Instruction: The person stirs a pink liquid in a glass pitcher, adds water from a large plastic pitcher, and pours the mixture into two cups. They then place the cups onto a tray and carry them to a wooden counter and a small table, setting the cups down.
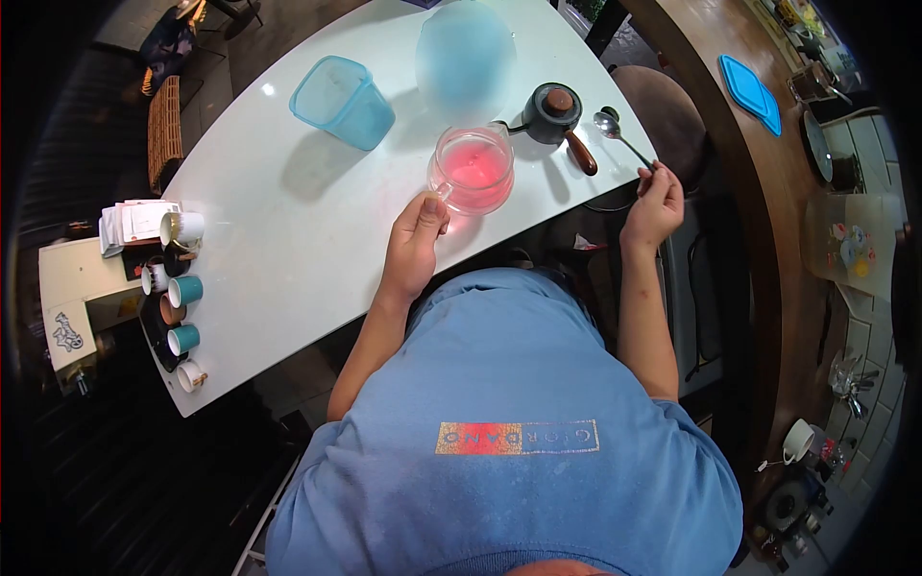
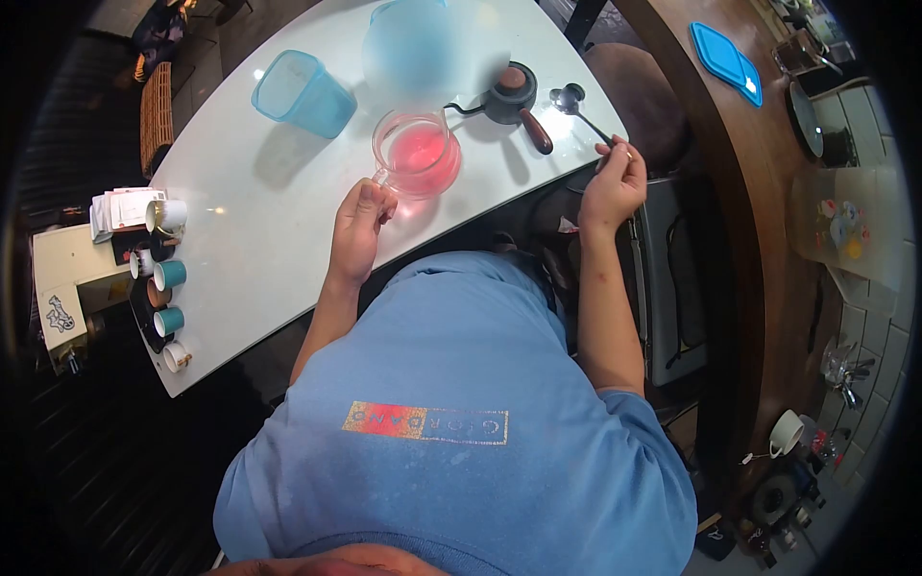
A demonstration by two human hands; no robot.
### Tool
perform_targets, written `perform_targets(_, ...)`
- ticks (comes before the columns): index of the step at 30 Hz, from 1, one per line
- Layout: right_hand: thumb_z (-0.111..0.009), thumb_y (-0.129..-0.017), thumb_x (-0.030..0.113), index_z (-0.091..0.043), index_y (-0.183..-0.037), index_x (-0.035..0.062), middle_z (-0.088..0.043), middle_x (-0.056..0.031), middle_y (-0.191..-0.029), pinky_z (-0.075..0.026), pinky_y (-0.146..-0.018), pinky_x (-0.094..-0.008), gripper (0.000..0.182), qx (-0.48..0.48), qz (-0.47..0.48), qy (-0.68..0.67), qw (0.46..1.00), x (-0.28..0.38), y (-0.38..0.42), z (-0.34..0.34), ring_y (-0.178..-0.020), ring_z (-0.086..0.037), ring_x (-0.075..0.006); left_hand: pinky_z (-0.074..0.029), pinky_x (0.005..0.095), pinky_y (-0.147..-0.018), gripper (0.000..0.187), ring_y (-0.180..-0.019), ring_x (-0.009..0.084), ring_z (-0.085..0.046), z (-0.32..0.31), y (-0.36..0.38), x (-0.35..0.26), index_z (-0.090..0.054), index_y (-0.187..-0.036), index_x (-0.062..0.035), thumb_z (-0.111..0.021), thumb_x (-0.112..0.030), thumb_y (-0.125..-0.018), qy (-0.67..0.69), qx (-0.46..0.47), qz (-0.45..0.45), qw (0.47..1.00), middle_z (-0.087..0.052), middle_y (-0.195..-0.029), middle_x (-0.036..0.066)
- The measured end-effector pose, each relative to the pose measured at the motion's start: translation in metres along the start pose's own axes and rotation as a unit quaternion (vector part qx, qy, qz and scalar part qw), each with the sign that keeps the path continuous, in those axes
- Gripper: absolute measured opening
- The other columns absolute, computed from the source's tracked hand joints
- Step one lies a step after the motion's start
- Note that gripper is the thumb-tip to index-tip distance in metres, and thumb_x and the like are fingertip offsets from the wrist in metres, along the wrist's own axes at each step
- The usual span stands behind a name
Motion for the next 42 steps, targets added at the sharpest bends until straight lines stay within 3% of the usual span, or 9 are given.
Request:
perform_targets(5, -0.053, -0.096, 0.016, -0.061, -0.103, -0.0028, -0.068, -0.0071, -0.083, -0.035, -0.059, -0.0148, 0.022, -0.009, -0.030, 0.079, 0.996, -0.043, -0.006, 0.005, -0.068, -0.053, -0.0025, -0.033, 0.0236, -0.069, 0.040, -0.072, 0.0091, -0.038, 0.000, -0.004, 0.002, -0.045, -0.080, -0.0088, -0.037, -0.040, -0.103, 0.003, 0.014, 0.005, 1.000, -0.044, -0.076, -0.001)
perform_targets(13, -0.058, -0.093, 0.019, -0.066, -0.104, -0.0004, -0.068, -0.0053, -0.085, -0.042, -0.055, -0.0229, 0.023, -0.025, -0.068, 0.096, 0.993, -0.054, 0.000, -0.002, -0.062, -0.054, -0.0068, -0.033, 0.0237, -0.069, 0.039, -0.072, 0.0087, -0.037, 0.004, -0.005, 0.000, -0.044, -0.079, -0.0097, -0.039, -0.040, -0.103, 0.006, 0.021, 0.014, 1.000, -0.044, -0.077, -0.001)
perform_targets(15, -0.065, -0.088, 0.022, -0.072, -0.100, 0.0023, -0.066, -0.0041, -0.083, -0.044, -0.059, -0.0227, 0.023, -0.033, 0.021, 0.266, 0.963, -0.070, -0.006, 0.011, -0.063, -0.055, -0.0083, -0.033, 0.0239, -0.069, 0.038, -0.072, 0.0088, -0.036, 0.008, -0.005, 0.000, -0.043, -0.079, -0.0099, -0.039, -0.039, -0.103, 0.009, 0.019, 0.019, 1.000, -0.044, -0.076, -0.001)
perform_targets(25, -0.073, -0.082, 0.023, -0.075, -0.098, 0.0078, -0.062, -0.0046, -0.085, -0.046, -0.065, -0.0267, 0.022, 0.000, 0.068, 0.360, 0.930, -0.061, 0.010, 0.011, -0.072, -0.058, -0.0130, -0.032, 0.0240, -0.069, 0.037, -0.072, 0.0090, -0.036, 0.033, 0.001, 0.003, -0.044, -0.079, -0.0088, -0.040, -0.036, -0.103, 0.038, -0.005, 0.001, 0.999, -0.043, -0.075, -0.001)
perform_targets(31, -0.072, -0.082, 0.022, -0.075, -0.100, 0.0091, -0.057, -0.0062, -0.083, -0.046, -0.066, -0.0291, 0.023, -0.011, 0.164, 0.392, 0.905, -0.060, 0.014, 0.005, -0.073, -0.057, -0.0173, -0.032, 0.0248, -0.069, 0.036, -0.071, 0.0102, -0.035, 0.054, 0.010, -0.002, -0.041, -0.078, -0.0088, -0.040, -0.034, -0.103, 0.046, -0.002, -0.009, 0.999, -0.040, -0.075, -0.001)
perform_targets(36, -0.069, -0.084, 0.026, -0.074, -0.101, 0.0095, -0.054, -0.0080, -0.086, -0.046, -0.071, -0.0337, 0.025, 0.000, 0.211, 0.494, 0.844, -0.058, 0.017, 0.008, -0.079, -0.056, -0.0219, -0.033, 0.0254, -0.070, 0.038, -0.071, 0.0111, -0.034, 0.069, 0.011, -0.009, -0.038, -0.076, -0.0096, -0.040, -0.036, -0.103, 0.051, 0.021, -0.010, 0.998, -0.036, -0.074, -0.002)
perform_targets(39, -0.064, -0.089, 0.028, -0.070, -0.112, 0.0102, -0.055, -0.0081, -0.085, -0.046, -0.071, -0.0331, 0.029, -0.020, 0.188, 0.456, 0.870, -0.050, 0.022, 0.014, -0.076, -0.055, -0.0212, -0.033, 0.0253, -0.070, 0.039, -0.072, 0.0110, -0.035, 0.068, 0.007, -0.014, -0.039, -0.076, -0.0103, -0.040, -0.037, -0.103, 0.050, 0.046, 0.002, 0.998, -0.037, -0.074, -0.002)
perform_targets(42, -0.062, -0.091, 0.027, -0.068, -0.114, 0.0081, -0.056, -0.0081, -0.087, -0.046, -0.069, -0.0307, 0.030, -0.078, 0.168, 0.397, 0.899, -0.016, 0.030, 0.026, -0.073, -0.055, -0.0189, -0.035, 0.0232, -0.071, 0.038, -0.074, 0.0089, -0.037, 0.068, 0.002, -0.013, -0.046, -0.079, -0.0057, -0.040, -0.035, -0.103, 0.033, 0.096, -0.013, 0.995, -0.040, -0.075, -0.002)
Point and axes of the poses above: each hand's wrist, its own y-axis away from the middle knuckle, its own z-axis out of the back of the hand, x = y × z, the point moved 3 cm from there along -y, towards the middle knuckle
